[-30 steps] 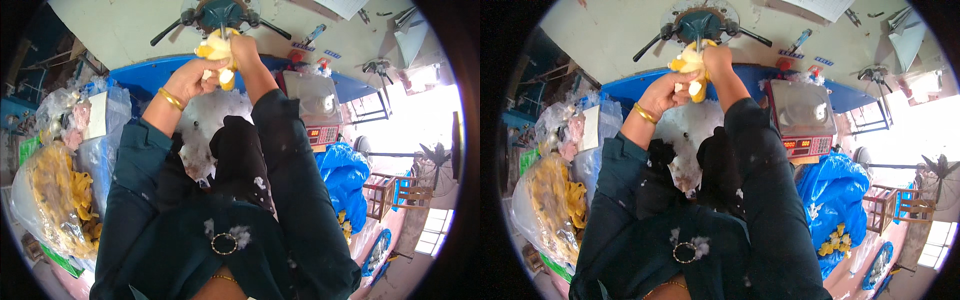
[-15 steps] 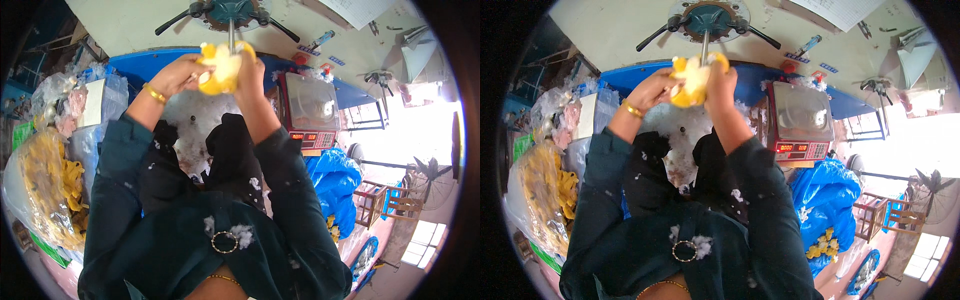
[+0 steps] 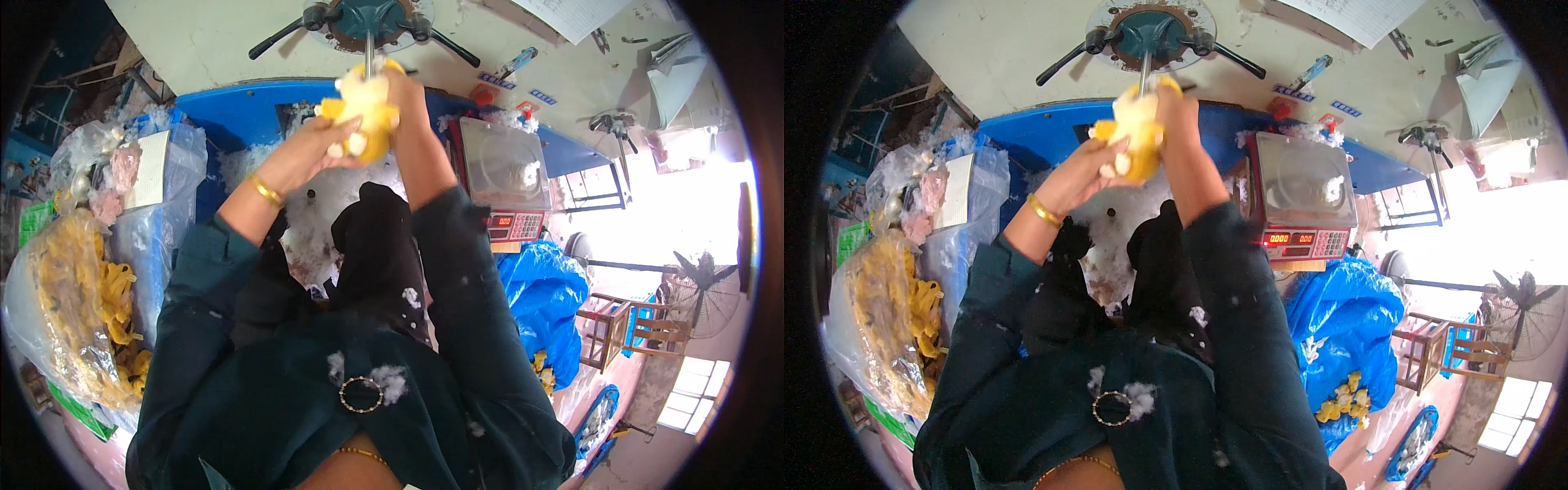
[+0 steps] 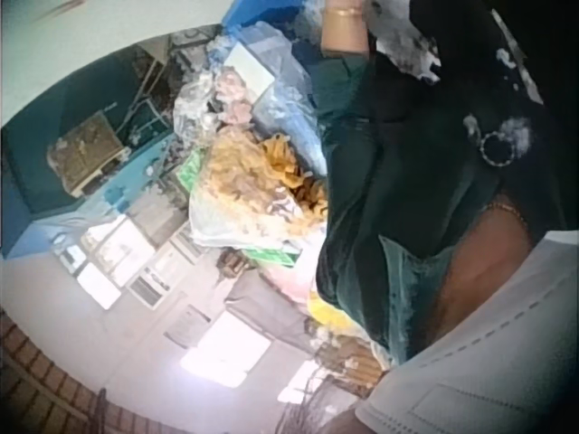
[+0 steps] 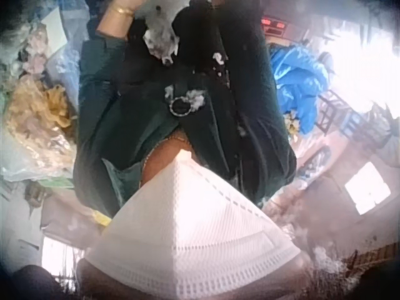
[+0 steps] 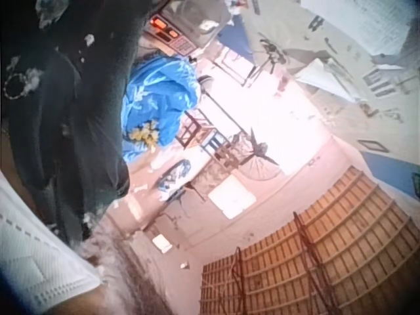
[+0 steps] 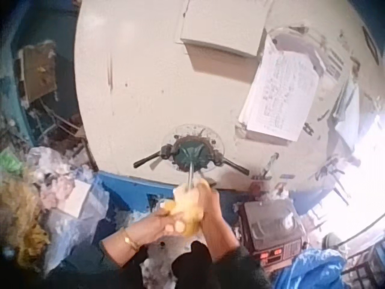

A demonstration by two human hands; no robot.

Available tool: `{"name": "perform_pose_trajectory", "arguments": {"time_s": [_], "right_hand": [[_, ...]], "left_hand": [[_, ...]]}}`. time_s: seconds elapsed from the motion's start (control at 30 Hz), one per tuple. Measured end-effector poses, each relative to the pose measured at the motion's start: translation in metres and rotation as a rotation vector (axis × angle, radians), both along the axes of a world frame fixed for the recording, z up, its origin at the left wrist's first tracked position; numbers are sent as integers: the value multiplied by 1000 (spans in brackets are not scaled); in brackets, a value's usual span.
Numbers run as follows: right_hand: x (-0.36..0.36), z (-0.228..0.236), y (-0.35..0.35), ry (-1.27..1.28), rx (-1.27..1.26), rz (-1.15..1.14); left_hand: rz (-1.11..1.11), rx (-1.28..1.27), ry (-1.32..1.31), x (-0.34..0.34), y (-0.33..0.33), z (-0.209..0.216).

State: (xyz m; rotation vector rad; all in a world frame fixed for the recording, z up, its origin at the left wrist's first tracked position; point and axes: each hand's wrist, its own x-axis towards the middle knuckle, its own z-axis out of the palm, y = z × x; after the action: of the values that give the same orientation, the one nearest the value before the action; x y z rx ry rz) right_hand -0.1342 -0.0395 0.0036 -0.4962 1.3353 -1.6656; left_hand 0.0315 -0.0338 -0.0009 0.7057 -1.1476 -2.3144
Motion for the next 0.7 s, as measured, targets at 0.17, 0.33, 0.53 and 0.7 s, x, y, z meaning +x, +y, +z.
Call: {"name": "perform_pose_trajectory", "arguments": {"time_s": [0.17,0.33,0.53,0.7], "right_hand": [[-25,-23,-22,326,51,115],[7,-1,31,-219,17,204],[-25,13,-32,165,44,619],[-13,1,4,40,-23,550]], "left_hand": [[-36,221,154,-12,-16,1],[-106,389,18,5,20,11],[-93,527,232,-42,-33,20],[-153,620,362,-27,1,18]]}}
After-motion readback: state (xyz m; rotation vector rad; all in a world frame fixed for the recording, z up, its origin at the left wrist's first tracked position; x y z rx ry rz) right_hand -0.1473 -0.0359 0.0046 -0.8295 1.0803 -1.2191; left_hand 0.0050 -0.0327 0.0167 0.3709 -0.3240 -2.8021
